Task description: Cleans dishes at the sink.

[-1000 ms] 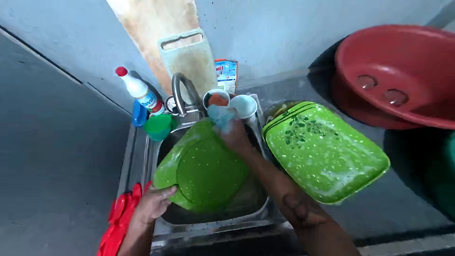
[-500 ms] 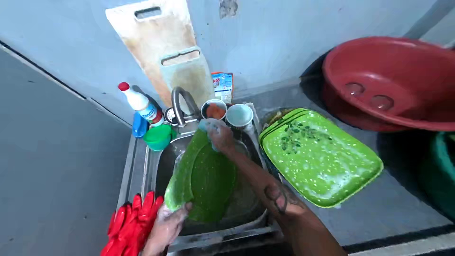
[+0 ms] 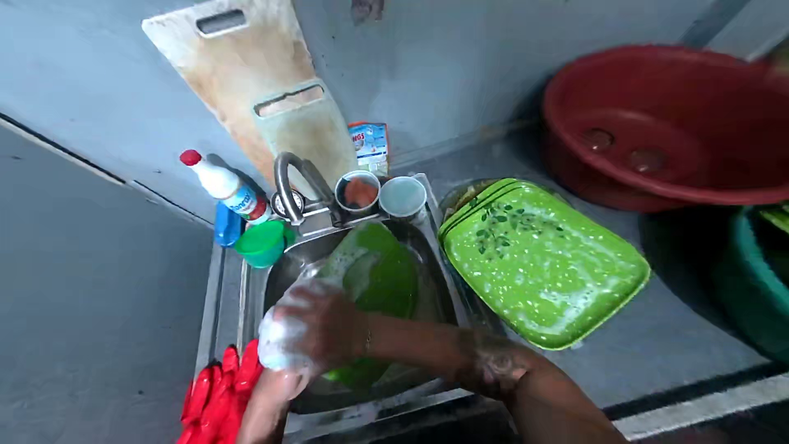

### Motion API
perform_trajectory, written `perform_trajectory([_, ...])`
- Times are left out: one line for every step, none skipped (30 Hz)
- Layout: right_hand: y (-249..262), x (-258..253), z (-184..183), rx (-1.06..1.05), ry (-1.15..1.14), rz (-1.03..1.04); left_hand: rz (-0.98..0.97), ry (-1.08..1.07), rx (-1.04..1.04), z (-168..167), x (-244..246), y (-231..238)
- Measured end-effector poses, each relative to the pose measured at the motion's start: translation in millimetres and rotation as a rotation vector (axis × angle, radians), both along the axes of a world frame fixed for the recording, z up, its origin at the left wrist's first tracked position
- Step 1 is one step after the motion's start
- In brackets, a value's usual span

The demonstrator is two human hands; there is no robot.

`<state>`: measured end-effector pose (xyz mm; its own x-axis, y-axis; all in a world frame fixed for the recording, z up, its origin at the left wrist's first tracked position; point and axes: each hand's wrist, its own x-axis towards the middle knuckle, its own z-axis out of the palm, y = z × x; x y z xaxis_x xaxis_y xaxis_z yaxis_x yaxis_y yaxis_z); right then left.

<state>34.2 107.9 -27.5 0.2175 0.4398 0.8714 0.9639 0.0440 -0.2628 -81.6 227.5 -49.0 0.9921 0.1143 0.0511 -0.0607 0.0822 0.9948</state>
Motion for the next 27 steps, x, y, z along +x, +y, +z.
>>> perform_trajectory([1.8,0.2,-4.8,0.027,0.018,0.016,0.044,-0.001,-0.024,-1.6,2.2,-2.7])
perform_trajectory([1.4,8.1,-9.1,0.03,0.055,0.012,0.094,0.021,-0.066,0.4,5.0,-7.6])
perform_trajectory([0.2,20.6,-15.7,0.033,0.098,-0.032,0.126,0.036,-0.131,4.4,8.0,-12.4])
perform_trajectory([-3.8,35.2,-22.4,0.009,0.19,-0.093,0.152,0.042,-0.186,7.7,9.4,-15.2])
perform_trajectory([-9.6,50.6,-30.5,-0.024,0.309,-0.165,0.179,0.036,-0.237,9.9,10.0,-16.0])
perform_trajectory([-17.8,63.0,-40.2,-0.062,0.449,-0.238,0.207,0.019,-0.282,11.1,10.2,-15.2])
perform_trajectory([-25.7,69.0,-53.0,-0.119,0.6,-0.318,0.25,0.001,-0.321,12.5,10.1,-13.4])
perform_trajectory([-33.4,67.3,-65.7,-0.222,0.754,-0.379,0.317,-0.01,-0.35,13.5,10.7,-10.9])
perform_trajectory([-38.9,57.6,-77.7,-0.318,0.86,-0.412,0.397,-0.018,-0.368,13.6,12.8,-8.4])
perform_trajectory([-41.0,39.5,-88.4,-0.357,0.895,-0.425,0.46,-0.022,-0.372,12.3,15.5,-6.3])
perform_trajectory([-40.2,15.2,-95.3,-0.329,0.875,-0.409,0.513,-0.016,-0.37,10.7,19.1,-6.4])
perform_trajectory([-36.3,-10.6,-96.6,-0.277,0.825,-0.362,0.552,0.005,-0.366,9.4,23.1,-8.8])
perform_trajectory([-29.5,-32.5,-93.9,-0.209,0.753,-0.295,0.555,0.035,-0.352,9.1,25.9,-13.1])
perform_trajectory([-22.6,-47.1,-86.7,-0.16,0.699,-0.22,0.546,0.08,-0.313,10.6,27.2,-20.1])
perform_trajectory([-14.7,-52.8,-79.1,-0.077,0.683,-0.172,0.54,0.131,-0.236,13.7,26.8,-29.8])
perform_trajectory([-8.6,-49.2,-67.6,0.039,0.704,-0.16,0.528,0.181,-0.126,17.2,24.4,-40.1])
perform_trajectory([-5.6,-37.5,-57.3,0.115,0.788,-0.184,0.512,0.218,0.001,20.6,20.7,-49.3])
perform_trajectory([-8.0,-20.6,-46.0,0.137,0.951,-0.232,0.493,0.244,0.126,26.3,16.0,-57.9])
perform_trajectory([-13.7,0.3,-34.2,0.127,1.146,-0.311,0.47,0.258,0.243,35.0,11.0,-67.3])
perform_trajectory([-22.5,21.9,-26.6,0.1,1.365,-0.37,0.42,0.232,0.361,43.7,5.8,-76.3])
perform_trajectory([-31.3,38.4,-26.6,0.107,1.518,-0.423,0.337,0.155,0.501,51.4,1.0,-83.8])
perform_trajectory([-40.7,43.8,-30.9,0.145,1.616,-0.444,0.245,0.02,0.652,54.9,0.1,-88.7])
perform_trajectory([-55.8,34.9,-23.9,0.174,1.707,-0.429,0.166,-0.152,0.797,56.3,4.0,-93.8])
perform_trajectory([-80.5,11.8,-2.0,0.127,1.752,-0.387,0.068,-0.328,0.897,58.1,11.6,-100.0])
perform_trajectory([-114.6,-22.4,27.5,-0.02,1.727,-0.329,-0.071,-0.482,0.963,59.1,20.8,-106.1])
perform_trajectory([-153.2,-62.5,44.7,-0.266,1.591,-0.277,-0.204,-0.607,1.011,59.0,30.3,-115.7])
perform_trajectory([-188.0,-102.2,36.9,-0.447,1.313,-0.308,-0.315,-0.709,1.019,58.3,39.8,-130.0])
